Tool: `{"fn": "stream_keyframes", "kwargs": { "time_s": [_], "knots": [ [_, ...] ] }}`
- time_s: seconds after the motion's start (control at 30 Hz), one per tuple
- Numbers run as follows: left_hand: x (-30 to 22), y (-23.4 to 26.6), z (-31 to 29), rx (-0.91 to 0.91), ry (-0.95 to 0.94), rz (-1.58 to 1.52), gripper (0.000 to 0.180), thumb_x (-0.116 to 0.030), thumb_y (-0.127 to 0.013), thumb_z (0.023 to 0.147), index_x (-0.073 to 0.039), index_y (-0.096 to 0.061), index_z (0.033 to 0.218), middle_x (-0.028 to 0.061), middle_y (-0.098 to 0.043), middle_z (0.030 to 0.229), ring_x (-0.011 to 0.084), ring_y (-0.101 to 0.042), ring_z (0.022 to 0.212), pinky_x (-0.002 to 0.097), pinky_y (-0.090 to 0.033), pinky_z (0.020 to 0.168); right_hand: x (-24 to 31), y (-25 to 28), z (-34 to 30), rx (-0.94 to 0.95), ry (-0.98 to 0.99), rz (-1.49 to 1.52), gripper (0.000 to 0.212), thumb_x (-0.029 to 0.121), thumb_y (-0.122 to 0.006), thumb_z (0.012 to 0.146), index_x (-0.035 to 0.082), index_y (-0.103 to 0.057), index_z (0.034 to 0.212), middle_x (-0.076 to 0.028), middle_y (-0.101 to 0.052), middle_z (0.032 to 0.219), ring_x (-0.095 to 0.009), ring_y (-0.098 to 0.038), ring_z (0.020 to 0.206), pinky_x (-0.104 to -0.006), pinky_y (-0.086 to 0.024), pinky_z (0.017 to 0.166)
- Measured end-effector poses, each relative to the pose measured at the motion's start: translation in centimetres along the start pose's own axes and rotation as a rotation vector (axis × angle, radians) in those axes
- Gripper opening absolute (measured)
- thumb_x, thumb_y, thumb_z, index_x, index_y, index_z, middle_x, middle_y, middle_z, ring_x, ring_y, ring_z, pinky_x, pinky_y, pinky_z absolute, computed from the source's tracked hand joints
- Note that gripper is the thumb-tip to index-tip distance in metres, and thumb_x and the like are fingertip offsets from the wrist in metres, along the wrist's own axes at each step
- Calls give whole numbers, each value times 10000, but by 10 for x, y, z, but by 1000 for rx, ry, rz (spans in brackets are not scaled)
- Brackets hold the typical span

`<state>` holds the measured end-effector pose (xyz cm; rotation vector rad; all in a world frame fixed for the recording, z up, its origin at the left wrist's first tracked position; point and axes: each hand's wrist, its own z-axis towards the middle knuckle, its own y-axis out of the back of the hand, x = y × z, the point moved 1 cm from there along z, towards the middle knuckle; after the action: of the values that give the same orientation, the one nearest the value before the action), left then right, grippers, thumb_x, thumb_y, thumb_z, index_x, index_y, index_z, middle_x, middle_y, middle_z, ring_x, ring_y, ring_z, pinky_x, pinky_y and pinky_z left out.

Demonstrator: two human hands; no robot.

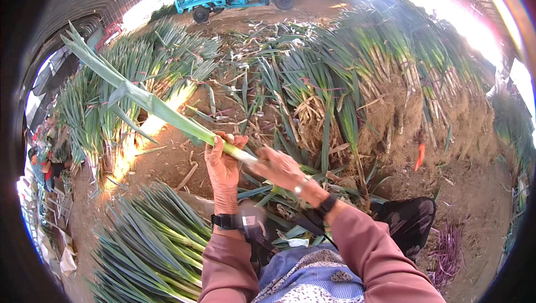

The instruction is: The person picks up a leek by hand, peels away the outer layers, and pulls off the roots. After discarding the scraps, they place the cleaned leek onto a pile and repeat the process with another leek.

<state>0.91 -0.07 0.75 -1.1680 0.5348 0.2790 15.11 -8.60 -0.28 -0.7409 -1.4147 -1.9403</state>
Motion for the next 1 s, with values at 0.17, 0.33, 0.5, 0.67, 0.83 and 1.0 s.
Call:
{"fn": "stream_keyframes", "kwargs": {
  "time_s": [0.17,0.33,0.5,0.67,0.83,1.0],
  "knots": [
    [-9,5,2,28,50,-162,283,-314,-598,901,-63,-543,1019,30,-498,774,147,-517,670,399,-510,735,-54,15,-96,140,-200,-78,492,349,-728,752,60,-537,1101,-188,-613,927,-359,-593,900,-415,-472,742],
    [-7,9,5,-133,128,-31,335,-398,-621,871,-122,-456,777,-34,-387,539,149,-461,418,422,-540,513,-22,10,-119,35,-143,-36,364,323,-716,771,37,-569,943,-187,-596,717,-365,-614,701,-406,-456,586],
    [3,-5,-6,-166,152,13,359,-438,-553,899,-109,-467,784,12,-448,517,212,-556,447,460,-539,498,9,9,-99,-28,-126,-25,359,302,-730,755,38,-567,936,-191,-596,713,-381,-607,705,-410,-454,585],
    [33,-38,-35,-4,181,188,302,-363,-533,924,-77,-516,1019,183,-647,1010,243,-638,891,360,-531,775,23,11,-68,-149,-107,16,326,248,-735,750,17,-552,889,-206,-587,691,-403,-587,689,-400,-445,559],
    [12,-9,-10,-125,53,159,808,-662,-343,883,-19,-312,1371,177,-461,1305,274,-462,1191,400,-359,1020,27,18,-73,-121,-138,165,304,188,-738,760,-6,-529,866,-152,-530,620,-199,-533,536,-332,-427,526],
    [-8,-10,-1,-98,9,115,552,-615,-457,870,-72,-519,942,24,-490,607,237,-555,611,434,-483,724,29,-1,-97,-52,-150,286,273,148,-737,750,-23,-543,841,-127,-485,604,-112,-422,573,-314,-411,525]
  ]
}}
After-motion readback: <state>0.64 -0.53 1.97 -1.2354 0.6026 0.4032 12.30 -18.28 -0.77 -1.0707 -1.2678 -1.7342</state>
